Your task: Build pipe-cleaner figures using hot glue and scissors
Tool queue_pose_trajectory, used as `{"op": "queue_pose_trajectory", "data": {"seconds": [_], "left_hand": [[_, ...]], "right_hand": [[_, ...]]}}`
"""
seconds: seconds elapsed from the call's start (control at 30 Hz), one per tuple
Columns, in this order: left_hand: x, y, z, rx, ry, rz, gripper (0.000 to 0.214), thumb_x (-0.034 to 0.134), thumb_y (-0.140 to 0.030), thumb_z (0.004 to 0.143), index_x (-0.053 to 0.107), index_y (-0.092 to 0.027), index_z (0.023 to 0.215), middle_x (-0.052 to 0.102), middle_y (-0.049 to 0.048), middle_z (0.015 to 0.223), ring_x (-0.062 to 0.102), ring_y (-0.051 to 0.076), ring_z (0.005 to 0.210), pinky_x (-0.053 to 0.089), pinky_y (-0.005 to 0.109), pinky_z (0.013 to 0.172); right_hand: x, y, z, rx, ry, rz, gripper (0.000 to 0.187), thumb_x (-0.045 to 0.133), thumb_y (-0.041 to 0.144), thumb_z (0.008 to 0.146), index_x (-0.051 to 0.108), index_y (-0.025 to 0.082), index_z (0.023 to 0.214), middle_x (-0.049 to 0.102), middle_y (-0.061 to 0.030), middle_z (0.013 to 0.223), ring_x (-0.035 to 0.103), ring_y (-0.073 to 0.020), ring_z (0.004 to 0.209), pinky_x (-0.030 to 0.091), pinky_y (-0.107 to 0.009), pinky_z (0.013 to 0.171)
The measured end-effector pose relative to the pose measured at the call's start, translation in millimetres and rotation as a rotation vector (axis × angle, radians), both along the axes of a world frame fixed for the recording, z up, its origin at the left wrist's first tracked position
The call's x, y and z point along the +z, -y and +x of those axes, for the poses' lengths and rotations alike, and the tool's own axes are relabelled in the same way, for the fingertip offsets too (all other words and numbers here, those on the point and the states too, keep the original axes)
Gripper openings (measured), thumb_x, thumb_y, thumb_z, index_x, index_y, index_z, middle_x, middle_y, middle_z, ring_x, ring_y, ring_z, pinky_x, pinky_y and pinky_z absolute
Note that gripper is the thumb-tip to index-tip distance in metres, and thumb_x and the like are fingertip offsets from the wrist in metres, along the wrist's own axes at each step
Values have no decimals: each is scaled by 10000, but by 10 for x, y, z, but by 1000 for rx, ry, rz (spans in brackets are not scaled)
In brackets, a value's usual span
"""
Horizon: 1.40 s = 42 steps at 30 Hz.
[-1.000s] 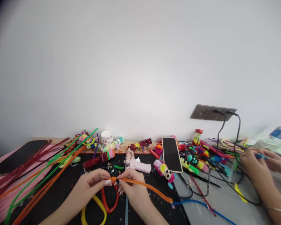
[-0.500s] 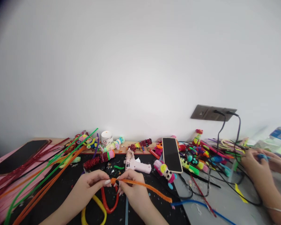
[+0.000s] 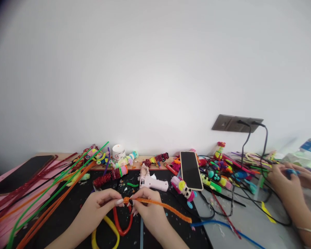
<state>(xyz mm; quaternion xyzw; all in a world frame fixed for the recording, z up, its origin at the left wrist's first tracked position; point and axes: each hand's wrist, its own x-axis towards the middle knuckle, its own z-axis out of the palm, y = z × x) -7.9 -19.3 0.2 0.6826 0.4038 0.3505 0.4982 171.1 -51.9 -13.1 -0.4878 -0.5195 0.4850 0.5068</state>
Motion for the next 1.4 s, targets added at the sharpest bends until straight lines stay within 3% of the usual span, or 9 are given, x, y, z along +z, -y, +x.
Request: {"op": "queue_pose_trajectory", "data": {"seconds": [0.67, 1.4], "left_hand": [[-34, -14, -14, -8, -74, 68, 153, 544, -225, 789, 663, -175, 707, 685, 7, 692, 632, 156, 678, 460, 205, 641], [-13, -15, -20, -15, -143, 113, 174, 534, -248, 799, 664, -184, 703, 684, -2, 686, 617, 148, 659, 442, 200, 621]], "right_hand": [[-26, -10, 17, 5, 55, 14, 2, 623, 137, 710, 622, 137, 708, 592, 13, 557, 577, -118, 479, 474, -221, 482], [-29, -7, 27, 6, 138, 40, 41, 591, 117, 717, 623, 136, 698, 588, 6, 547, 574, -125, 470, 452, -222, 473]]}}
